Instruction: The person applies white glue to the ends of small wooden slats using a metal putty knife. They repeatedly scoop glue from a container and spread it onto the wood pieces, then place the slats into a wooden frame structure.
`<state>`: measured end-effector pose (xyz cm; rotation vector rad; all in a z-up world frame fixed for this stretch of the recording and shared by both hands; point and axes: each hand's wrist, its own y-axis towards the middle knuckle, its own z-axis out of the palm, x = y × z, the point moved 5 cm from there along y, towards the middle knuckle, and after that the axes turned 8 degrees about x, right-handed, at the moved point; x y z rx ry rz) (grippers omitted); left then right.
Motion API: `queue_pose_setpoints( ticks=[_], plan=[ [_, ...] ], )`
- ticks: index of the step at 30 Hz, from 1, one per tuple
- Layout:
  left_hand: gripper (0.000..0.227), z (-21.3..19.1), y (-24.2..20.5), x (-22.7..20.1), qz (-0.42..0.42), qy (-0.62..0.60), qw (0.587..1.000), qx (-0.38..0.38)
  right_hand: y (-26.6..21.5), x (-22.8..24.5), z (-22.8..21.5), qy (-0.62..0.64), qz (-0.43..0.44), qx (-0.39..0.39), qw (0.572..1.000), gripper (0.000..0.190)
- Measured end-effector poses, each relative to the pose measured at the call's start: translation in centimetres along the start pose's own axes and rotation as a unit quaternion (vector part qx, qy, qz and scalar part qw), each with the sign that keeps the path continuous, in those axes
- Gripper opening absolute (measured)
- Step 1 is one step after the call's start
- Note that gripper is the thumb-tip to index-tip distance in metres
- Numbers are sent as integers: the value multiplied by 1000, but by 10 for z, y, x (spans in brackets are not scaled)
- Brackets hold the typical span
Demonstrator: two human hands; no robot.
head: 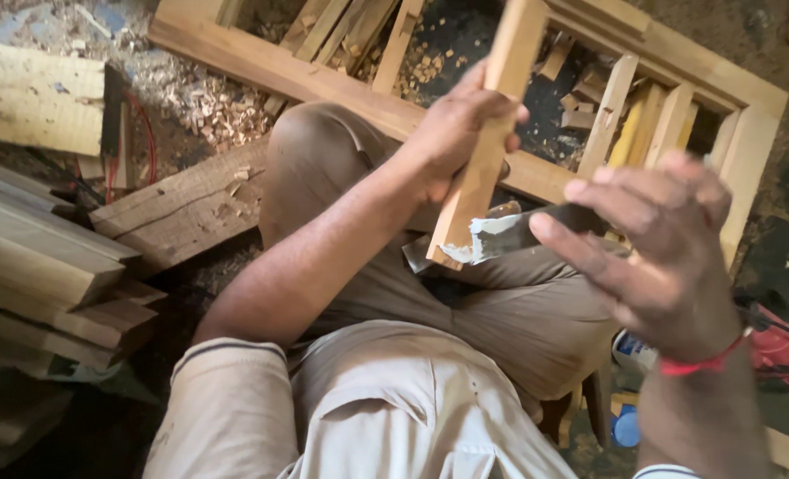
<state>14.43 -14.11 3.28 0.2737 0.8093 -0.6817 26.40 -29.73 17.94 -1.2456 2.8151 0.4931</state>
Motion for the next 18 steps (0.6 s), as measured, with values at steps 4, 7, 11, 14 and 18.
queue_pose_setpoints(
  ticks=[4,7,11,14,18],
  plan=[
    [70,-10,-8,-33,145,-15,986,-79,-19,29,9,88,164,-119,975,35],
    [61,-17,-13,-50,233,-65,966,-91,-28,51,28,151,224,-163,949,39],
    [56,-18,-21,-61,287,-50,952,-99,-34,61,42,202,272,-162,927,42],
    [54,-13,-25,-64,306,-77,945,-85,-35,62,43,220,278,-150,923,43],
    [52,-12,-28,-68,311,-93,941,-95,-30,64,49,218,260,-130,932,42]
  ],
)
